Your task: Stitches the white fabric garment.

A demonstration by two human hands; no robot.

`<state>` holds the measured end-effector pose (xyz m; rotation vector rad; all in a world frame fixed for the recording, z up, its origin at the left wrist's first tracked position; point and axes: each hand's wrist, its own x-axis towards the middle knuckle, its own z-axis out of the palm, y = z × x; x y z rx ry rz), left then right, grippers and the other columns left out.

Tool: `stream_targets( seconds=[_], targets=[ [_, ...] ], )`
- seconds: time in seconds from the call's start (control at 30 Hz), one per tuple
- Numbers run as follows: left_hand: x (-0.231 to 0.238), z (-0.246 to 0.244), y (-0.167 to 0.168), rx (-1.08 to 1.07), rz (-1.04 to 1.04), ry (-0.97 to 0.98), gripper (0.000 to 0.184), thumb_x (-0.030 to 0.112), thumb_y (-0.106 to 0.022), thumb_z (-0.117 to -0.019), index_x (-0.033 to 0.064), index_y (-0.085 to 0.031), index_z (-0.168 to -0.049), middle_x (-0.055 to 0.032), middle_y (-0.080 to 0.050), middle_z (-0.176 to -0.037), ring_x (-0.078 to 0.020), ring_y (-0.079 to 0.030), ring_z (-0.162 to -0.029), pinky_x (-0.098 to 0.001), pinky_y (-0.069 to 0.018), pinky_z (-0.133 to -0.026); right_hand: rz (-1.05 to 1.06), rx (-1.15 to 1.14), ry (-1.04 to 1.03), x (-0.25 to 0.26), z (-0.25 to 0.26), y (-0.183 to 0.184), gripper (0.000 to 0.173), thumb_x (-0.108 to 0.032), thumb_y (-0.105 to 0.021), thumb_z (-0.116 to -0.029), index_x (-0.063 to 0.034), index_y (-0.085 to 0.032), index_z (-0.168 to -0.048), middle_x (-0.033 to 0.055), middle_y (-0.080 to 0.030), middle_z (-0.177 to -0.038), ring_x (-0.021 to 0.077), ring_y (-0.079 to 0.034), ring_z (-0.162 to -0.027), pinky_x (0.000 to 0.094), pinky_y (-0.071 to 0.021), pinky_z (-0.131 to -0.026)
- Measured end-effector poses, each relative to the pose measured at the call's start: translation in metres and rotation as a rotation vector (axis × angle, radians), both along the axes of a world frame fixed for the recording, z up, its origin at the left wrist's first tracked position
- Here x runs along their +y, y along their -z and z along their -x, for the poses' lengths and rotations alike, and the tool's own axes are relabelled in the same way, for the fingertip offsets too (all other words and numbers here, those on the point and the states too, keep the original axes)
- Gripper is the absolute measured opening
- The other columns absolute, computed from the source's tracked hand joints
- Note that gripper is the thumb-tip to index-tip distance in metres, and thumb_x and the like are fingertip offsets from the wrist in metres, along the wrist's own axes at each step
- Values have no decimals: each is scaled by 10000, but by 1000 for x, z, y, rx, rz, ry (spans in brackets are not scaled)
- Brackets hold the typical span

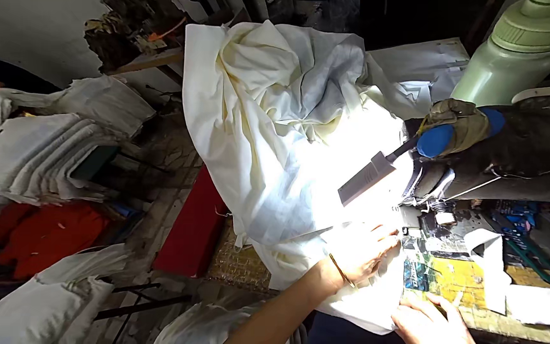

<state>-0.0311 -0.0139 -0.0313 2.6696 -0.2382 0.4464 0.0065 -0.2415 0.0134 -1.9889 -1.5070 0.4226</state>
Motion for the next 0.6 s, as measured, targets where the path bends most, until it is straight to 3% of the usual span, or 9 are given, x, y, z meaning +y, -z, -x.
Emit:
stream_targets(
  seconds=[0.13,0.33,0.4,0.47,0.57,0.6],
  targets=[
    [8,-10,3,40,14,-23,269,31,-643,-870,31,-750,-1117,-121,-693,-1261,-267,-632,-1205,-408,-496,-1033,3,-31,27,6,-9,2,192,-70,-591,-987,-32,-769,-1045,142,-772,-1047,369,-705,-1083,650,-413,-1019],
    [14,-20,-20,266,95,-167,383,13,-665,-885,51,-700,-1265,-151,-650,-1286,-284,-659,-1109,-427,-552,-921,-34,-115,114,15,-16,10,179,-19,-618,-938,-25,-772,-1028,137,-770,-1062,366,-690,-1112,622,-413,-1028],
    [15,-17,-24,257,126,-159,294,34,-656,-901,36,-720,-1188,-151,-656,-1223,-273,-657,-1075,-411,-552,-908,-88,-157,146,15,-15,22,186,-6,-620,-922,-46,-778,-1013,112,-773,-1057,342,-692,-1109,599,-419,-1037],
    [10,-11,-26,272,140,-106,180,147,-637,-938,43,-745,-1038,-113,-687,-1059,-240,-669,-969,-415,-552,-834,-170,-173,192,13,-13,37,203,-14,-597,-931,-70,-784,-987,90,-776,-1038,303,-691,-1109,563,-408,-1065],
    [-16,18,-50,412,130,-17,376,294,-477,-1054,47,-714,-898,-98,-681,-782,-234,-688,-789,-428,-539,-774,-271,-188,240,11,-10,54,243,-3,-537,-928,-96,-759,-964,75,-772,-1073,257,-665,-1162,515,-369,-1106],
    [-24,30,-55,410,76,-14,412,313,-455,-1059,61,-706,-852,-78,-666,-725,-221,-673,-758,-411,-513,-831,-288,-196,245,10,-9,58,252,-34,-518,-954,-115,-754,-986,59,-767,-1105,237,-648,-1188,492,-350,-1119]
  ],
)
